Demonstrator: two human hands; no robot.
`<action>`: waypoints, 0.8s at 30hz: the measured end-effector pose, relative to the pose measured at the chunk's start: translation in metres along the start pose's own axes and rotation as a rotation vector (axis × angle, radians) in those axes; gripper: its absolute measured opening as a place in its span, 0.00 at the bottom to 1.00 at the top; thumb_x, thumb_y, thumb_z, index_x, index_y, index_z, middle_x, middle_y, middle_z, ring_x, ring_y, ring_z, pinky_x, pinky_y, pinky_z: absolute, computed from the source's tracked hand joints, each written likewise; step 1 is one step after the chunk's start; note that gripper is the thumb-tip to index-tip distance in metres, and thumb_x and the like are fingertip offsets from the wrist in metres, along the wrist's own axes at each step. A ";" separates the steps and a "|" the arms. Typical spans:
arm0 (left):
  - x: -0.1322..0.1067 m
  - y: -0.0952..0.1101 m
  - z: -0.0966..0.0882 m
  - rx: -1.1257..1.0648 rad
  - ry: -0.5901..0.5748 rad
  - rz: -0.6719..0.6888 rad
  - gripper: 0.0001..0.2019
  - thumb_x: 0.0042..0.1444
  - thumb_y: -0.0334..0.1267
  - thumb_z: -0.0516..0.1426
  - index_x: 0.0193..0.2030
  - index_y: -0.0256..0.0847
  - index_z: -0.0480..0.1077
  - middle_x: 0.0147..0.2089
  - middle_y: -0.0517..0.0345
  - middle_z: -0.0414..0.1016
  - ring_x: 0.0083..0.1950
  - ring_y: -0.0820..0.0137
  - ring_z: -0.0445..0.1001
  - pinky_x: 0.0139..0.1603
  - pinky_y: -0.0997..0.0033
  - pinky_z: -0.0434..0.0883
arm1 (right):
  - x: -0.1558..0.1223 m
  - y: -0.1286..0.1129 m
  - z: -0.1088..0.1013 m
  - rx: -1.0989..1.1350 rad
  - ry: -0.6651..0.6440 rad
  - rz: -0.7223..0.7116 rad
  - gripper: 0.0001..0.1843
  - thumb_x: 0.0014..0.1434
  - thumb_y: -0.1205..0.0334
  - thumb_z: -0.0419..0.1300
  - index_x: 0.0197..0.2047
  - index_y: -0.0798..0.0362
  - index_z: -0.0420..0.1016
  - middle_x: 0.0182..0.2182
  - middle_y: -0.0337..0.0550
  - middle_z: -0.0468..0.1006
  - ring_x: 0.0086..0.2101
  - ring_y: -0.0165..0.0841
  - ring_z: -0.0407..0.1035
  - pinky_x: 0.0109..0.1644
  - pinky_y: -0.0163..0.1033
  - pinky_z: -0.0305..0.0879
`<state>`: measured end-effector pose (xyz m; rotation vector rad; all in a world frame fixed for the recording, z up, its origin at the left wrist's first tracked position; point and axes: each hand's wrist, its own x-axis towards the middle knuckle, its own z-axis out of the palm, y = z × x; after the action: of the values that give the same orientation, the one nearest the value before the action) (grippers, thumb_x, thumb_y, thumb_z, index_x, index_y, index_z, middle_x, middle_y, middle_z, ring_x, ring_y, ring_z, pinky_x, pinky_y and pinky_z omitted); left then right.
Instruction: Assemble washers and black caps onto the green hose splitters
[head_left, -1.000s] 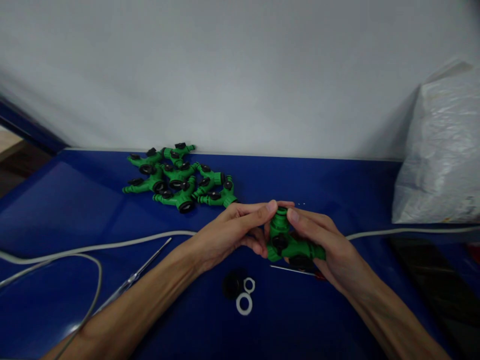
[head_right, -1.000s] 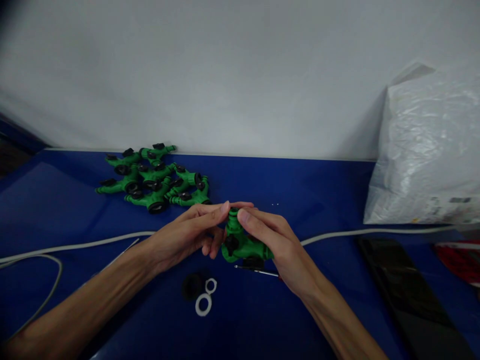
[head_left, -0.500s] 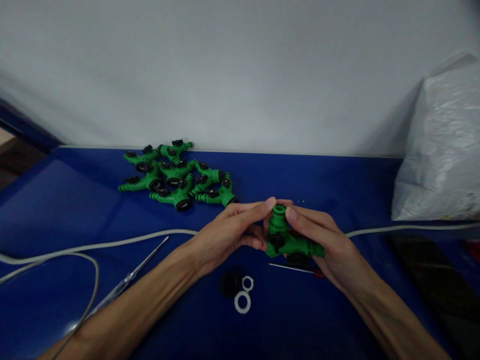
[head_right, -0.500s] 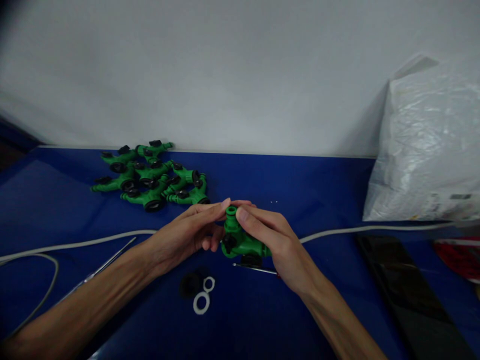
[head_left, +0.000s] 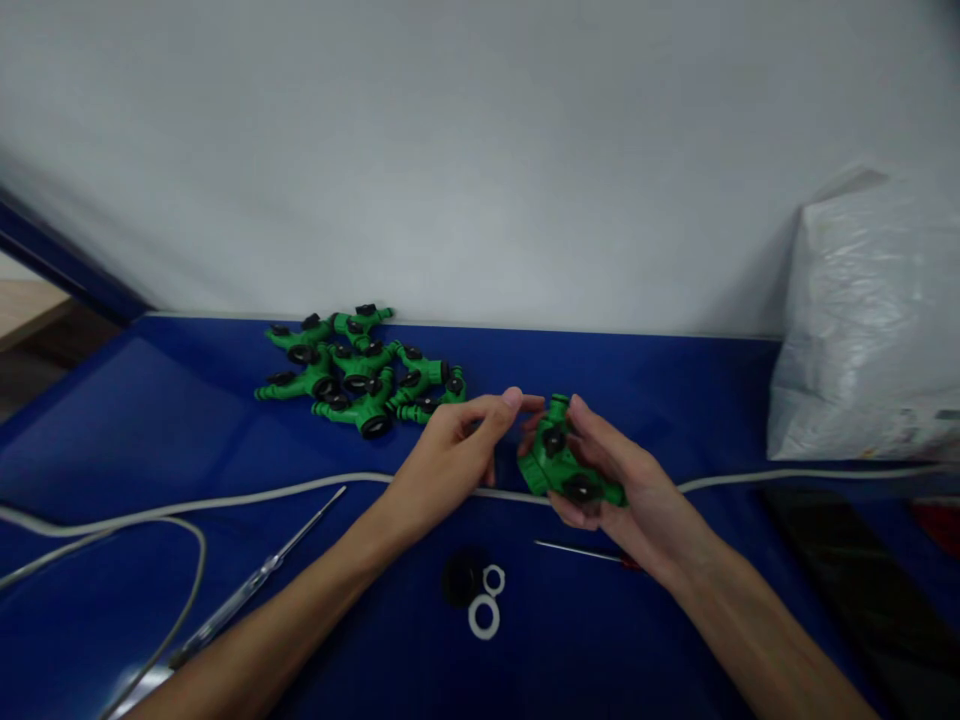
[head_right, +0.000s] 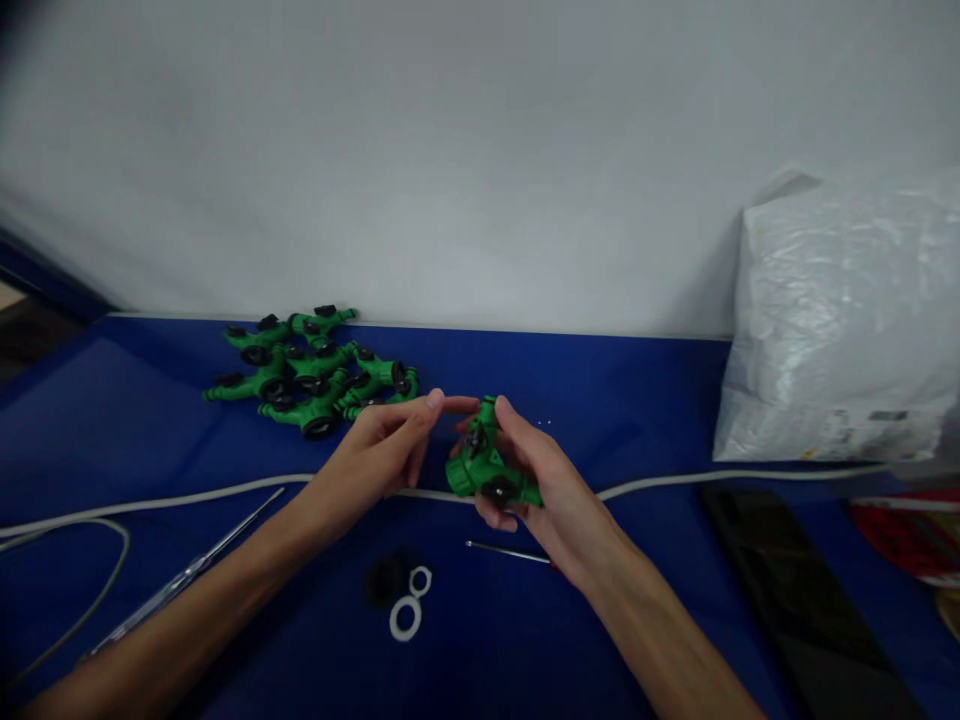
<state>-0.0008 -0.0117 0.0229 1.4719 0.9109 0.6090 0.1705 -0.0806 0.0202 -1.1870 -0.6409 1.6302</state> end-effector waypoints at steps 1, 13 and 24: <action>0.000 0.001 -0.003 0.045 0.053 0.052 0.30 0.68 0.63 0.52 0.50 0.36 0.81 0.25 0.60 0.71 0.22 0.76 0.61 0.26 0.74 0.60 | 0.000 0.000 0.000 0.020 0.011 -0.034 0.25 0.60 0.37 0.66 0.46 0.51 0.80 0.35 0.44 0.83 0.19 0.28 0.67 0.19 0.33 0.57; 0.010 -0.011 -0.004 -0.212 -0.149 0.099 0.27 0.55 0.53 0.69 0.55 0.34 0.76 0.41 0.53 0.80 0.39 0.69 0.78 0.46 0.70 0.73 | 0.004 0.007 -0.002 -0.065 0.083 -0.390 0.17 0.57 0.48 0.74 0.45 0.44 0.78 0.48 0.41 0.82 0.52 0.39 0.75 0.55 0.42 0.73; 0.006 -0.014 -0.007 0.143 -0.010 0.427 0.23 0.66 0.51 0.61 0.62 0.41 0.77 0.49 0.52 0.75 0.46 0.69 0.73 0.49 0.73 0.70 | 0.002 0.008 -0.001 -0.152 -0.022 -0.287 0.15 0.55 0.56 0.77 0.44 0.45 0.81 0.45 0.40 0.85 0.45 0.41 0.80 0.53 0.51 0.77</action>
<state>-0.0059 -0.0036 0.0094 1.8154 0.6431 0.8600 0.1684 -0.0824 0.0123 -1.1277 -0.9190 1.3727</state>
